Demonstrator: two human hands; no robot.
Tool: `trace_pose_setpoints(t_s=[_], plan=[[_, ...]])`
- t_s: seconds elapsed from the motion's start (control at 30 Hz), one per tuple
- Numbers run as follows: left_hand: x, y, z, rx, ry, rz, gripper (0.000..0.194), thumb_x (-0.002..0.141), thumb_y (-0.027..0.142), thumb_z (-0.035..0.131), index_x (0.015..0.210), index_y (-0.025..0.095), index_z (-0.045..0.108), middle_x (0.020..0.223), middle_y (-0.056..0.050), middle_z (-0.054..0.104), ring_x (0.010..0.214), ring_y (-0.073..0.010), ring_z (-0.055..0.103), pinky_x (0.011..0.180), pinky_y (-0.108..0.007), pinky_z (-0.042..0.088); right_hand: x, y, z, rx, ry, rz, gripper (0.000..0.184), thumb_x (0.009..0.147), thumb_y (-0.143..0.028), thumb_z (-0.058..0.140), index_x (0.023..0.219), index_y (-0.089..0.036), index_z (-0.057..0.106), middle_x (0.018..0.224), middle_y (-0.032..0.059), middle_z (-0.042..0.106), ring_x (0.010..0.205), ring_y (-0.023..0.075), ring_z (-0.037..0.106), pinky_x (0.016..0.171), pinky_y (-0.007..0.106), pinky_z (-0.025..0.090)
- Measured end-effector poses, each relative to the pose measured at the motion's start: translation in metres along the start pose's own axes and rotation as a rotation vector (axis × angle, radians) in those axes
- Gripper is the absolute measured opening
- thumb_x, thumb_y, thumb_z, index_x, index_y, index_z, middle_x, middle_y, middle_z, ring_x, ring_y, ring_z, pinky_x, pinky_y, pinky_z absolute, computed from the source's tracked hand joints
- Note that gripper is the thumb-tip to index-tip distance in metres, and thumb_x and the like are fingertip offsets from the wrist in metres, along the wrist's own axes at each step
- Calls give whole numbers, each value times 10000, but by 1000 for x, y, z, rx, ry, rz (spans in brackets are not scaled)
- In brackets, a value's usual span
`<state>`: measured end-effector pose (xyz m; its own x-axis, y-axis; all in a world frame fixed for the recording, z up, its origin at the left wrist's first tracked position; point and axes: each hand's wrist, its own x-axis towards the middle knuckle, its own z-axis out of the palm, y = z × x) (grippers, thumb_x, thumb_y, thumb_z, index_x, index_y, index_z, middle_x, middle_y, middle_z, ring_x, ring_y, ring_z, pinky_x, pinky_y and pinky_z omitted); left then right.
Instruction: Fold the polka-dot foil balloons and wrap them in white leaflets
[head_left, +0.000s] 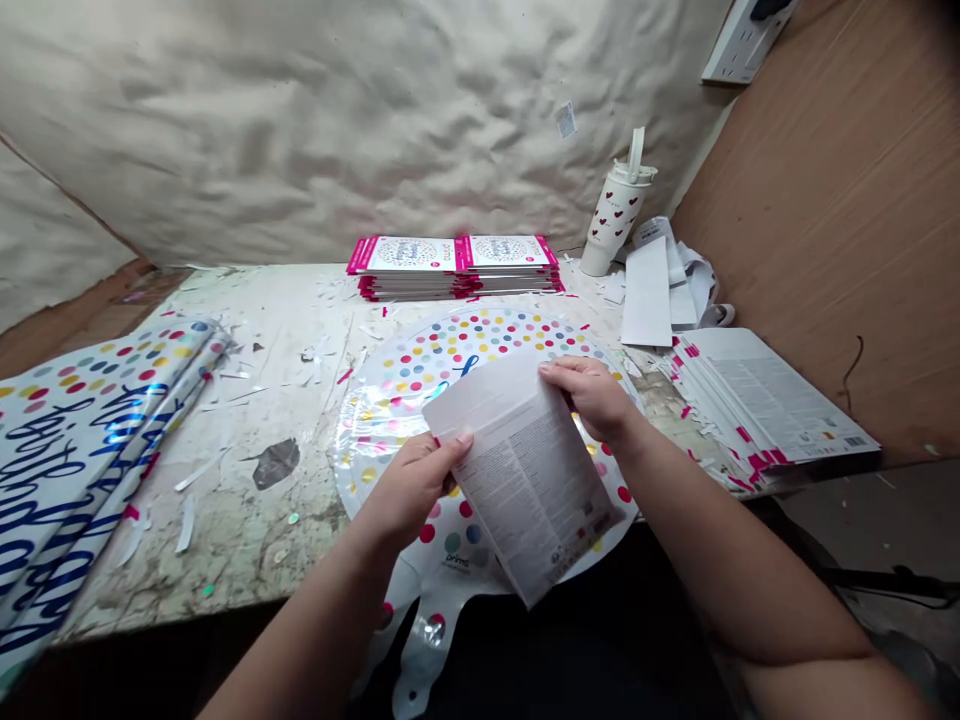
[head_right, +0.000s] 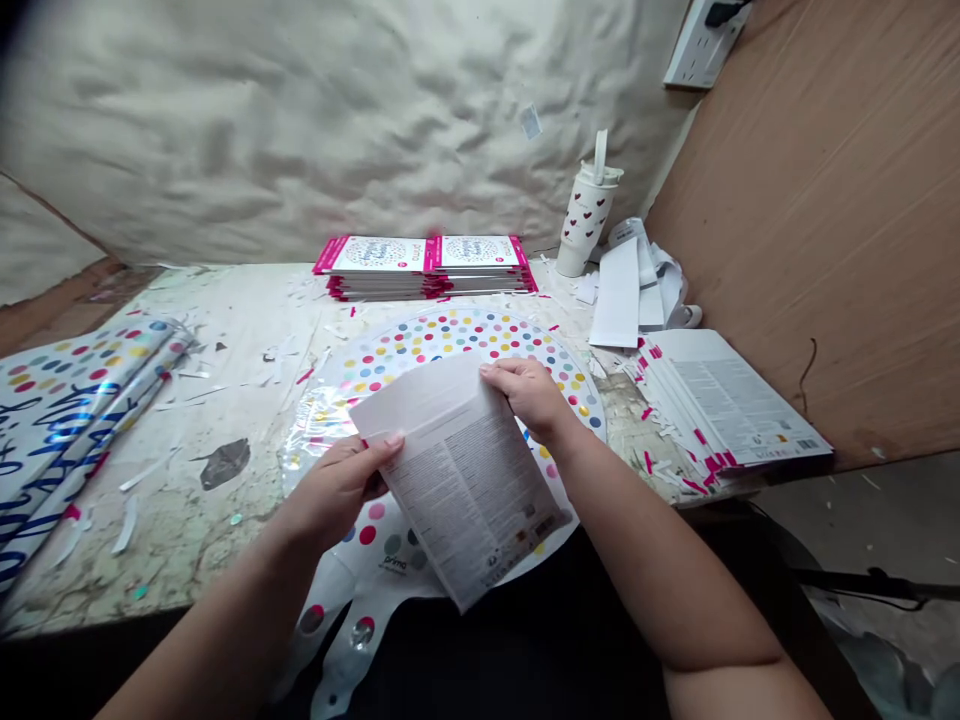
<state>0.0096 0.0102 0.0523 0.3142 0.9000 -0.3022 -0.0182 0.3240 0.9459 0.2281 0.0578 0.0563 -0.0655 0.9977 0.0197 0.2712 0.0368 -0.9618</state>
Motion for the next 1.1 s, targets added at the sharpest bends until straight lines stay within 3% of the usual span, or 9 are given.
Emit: trace_pose_setpoints(t_s=[0.1,0.2,0.27,0.53,0.7,0.77,0.93,1.0,1.1], plan=[[1,-16,3,-102,-5,-154,332,744,400,593,571,121,547,394,21,476,341,-60,395,339,-162,272,-10,7,12,-445,158,-240,174,841,-261,461,774,-181,601,740,28,591,693,153,524,651,278,422],[-2,-24,8,-156,-3,-191,280,708,368,637,652,98,592,468,-18,566,412,-92,503,406,-180,375,-32,7,29,-565,-49,-493,171,844,-176,471,912,-194,628,892,55,637,826,169,563,758,298,437],[-4,-25,11,-165,-16,-195,277,704,365,638,682,90,615,489,-32,590,434,-107,531,427,-193,397,-44,7,38,-563,-156,-552,172,851,-175,484,912,-199,643,881,55,654,832,168,580,767,298,451],[-7,-29,10,215,16,-142,418,767,432,555,513,107,622,443,-52,578,424,-125,521,477,-230,411,-47,8,50,-695,-142,-609,165,850,-152,473,837,-154,637,846,91,648,812,194,585,734,318,463],[-8,-26,11,164,-32,-153,403,772,416,549,519,113,630,461,-53,590,427,-123,522,474,-225,405,-47,6,43,-580,-155,-517,146,848,-129,469,862,-171,609,840,59,657,787,164,596,717,278,464],[-9,-24,11,174,-26,-146,425,777,427,541,505,113,629,455,-57,590,424,-122,520,478,-225,406,-51,5,41,-588,-185,-543,148,855,-134,460,882,-175,600,855,56,657,797,159,594,725,272,457],[-10,-23,17,210,-26,-133,453,781,443,529,488,113,630,451,-59,599,423,-122,526,474,-219,408,-56,1,57,-936,-150,-642,207,826,-90,380,747,-155,560,748,94,573,711,206,510,627,315,419],[-10,-23,20,151,-35,-155,442,779,437,526,504,109,637,464,-65,613,427,-125,539,475,-220,415,-55,-1,59,-966,-111,-638,201,812,-85,359,747,-157,534,747,102,546,712,217,484,634,330,420],[-8,-22,15,68,-26,-180,390,761,399,547,531,98,637,467,-68,619,419,-126,549,465,-219,423,-65,0,29,-819,-96,-514,170,828,-102,348,811,-172,502,797,101,550,766,215,501,695,335,441]])
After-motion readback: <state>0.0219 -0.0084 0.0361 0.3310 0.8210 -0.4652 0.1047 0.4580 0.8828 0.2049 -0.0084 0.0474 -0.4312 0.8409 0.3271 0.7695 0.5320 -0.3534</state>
